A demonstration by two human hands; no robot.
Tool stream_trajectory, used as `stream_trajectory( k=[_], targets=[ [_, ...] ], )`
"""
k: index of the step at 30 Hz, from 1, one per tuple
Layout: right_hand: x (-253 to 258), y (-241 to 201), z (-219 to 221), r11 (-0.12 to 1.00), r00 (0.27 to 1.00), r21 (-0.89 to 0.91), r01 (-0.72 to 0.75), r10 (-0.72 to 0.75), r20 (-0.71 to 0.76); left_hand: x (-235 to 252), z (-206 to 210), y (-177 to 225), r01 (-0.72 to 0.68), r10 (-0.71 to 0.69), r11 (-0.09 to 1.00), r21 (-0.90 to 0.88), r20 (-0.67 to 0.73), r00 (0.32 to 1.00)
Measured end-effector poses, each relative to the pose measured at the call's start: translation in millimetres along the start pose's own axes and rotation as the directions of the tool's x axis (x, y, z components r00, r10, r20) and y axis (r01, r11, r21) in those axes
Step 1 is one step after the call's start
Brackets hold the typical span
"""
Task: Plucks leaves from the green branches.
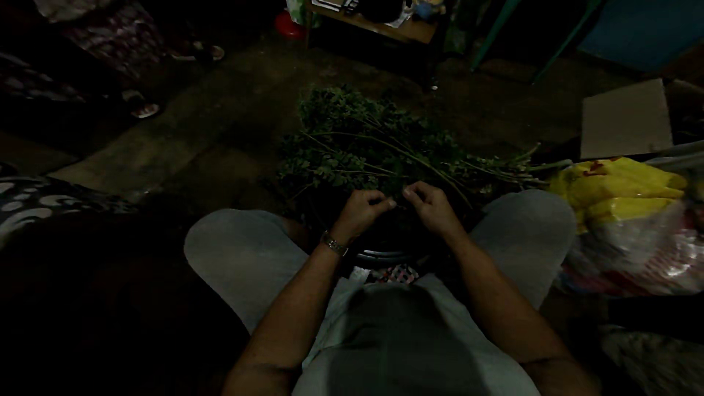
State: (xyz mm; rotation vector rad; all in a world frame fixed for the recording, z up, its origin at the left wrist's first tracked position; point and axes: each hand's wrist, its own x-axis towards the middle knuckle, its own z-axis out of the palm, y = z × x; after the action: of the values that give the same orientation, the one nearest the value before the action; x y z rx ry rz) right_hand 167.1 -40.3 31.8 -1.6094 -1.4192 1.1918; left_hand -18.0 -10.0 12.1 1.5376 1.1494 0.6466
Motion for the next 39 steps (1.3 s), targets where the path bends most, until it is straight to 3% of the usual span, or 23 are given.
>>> stream_trajectory(
  k=[2, 7, 11, 17, 21, 25, 32, 36, 39],
  targets=[
    [1.1, 1.1, 0.2, 0.999, 1.000, -0.039, 0.007, -0.007, -0.019, -0.4, 0.9, 1.2, 0.016, -0.016, 1.000, -0.014, 0.007, 1.000],
    [1.4, 2.9, -1.2, 0.928, 0.981, -0.367, 0.067, -0.128, -0.146, -1.2, 1.1, 3.6, 0.044, -0.043, 0.997, -0.064, 0.021, 0.999],
    [3.6, 2.2, -6.9, 0.977, 0.999, -0.212, 0.035, -0.037, -0.008, -1.2, 0.4, 3.3, 0.043, -0.042, 0.996, -0.077, 0.011, 0.999],
    [3.9, 5.9, 1.3, 0.993, 0.994, -0.044, 0.107, -0.106, 0.016, -0.1, 0.9, 0.5, 0.032, -0.031, 0.998, -0.061, 0.011, 0.999],
    [4.5, 4.6, 2.1, 0.985, 0.996, -0.147, 0.087, -0.084, 0.027, -1.1, 2.6, 3.3, 0.064, -0.062, 0.994, -0.085, 0.024, 0.998],
    [2.2, 1.4, -2.5, 0.933, 0.992, -0.351, 0.078, -0.108, -0.068, -1.6, 2.7, 4.6, 0.085, -0.083, 0.993, -0.085, 0.027, 0.996],
    [3.7, 7.2, -4.7, 0.973, 0.986, -0.161, 0.164, -0.157, 0.055, -0.3, 3.2, 1.2, 0.057, -0.056, 0.992, -0.115, 0.006, 0.998],
    [3.8, 10.0, 3.9, 0.962, 0.976, -0.167, 0.216, -0.216, 0.020, -0.9, 3.5, 1.3, 0.055, -0.054, 0.992, -0.117, 0.011, 0.998],
    [2.9, 7.3, 0.6, 0.956, 0.984, -0.232, 0.179, -0.177, 0.031, -1.9, 3.4, 4.0, 0.076, -0.074, 0.992, -0.100, 0.024, 0.997]
  ],
)
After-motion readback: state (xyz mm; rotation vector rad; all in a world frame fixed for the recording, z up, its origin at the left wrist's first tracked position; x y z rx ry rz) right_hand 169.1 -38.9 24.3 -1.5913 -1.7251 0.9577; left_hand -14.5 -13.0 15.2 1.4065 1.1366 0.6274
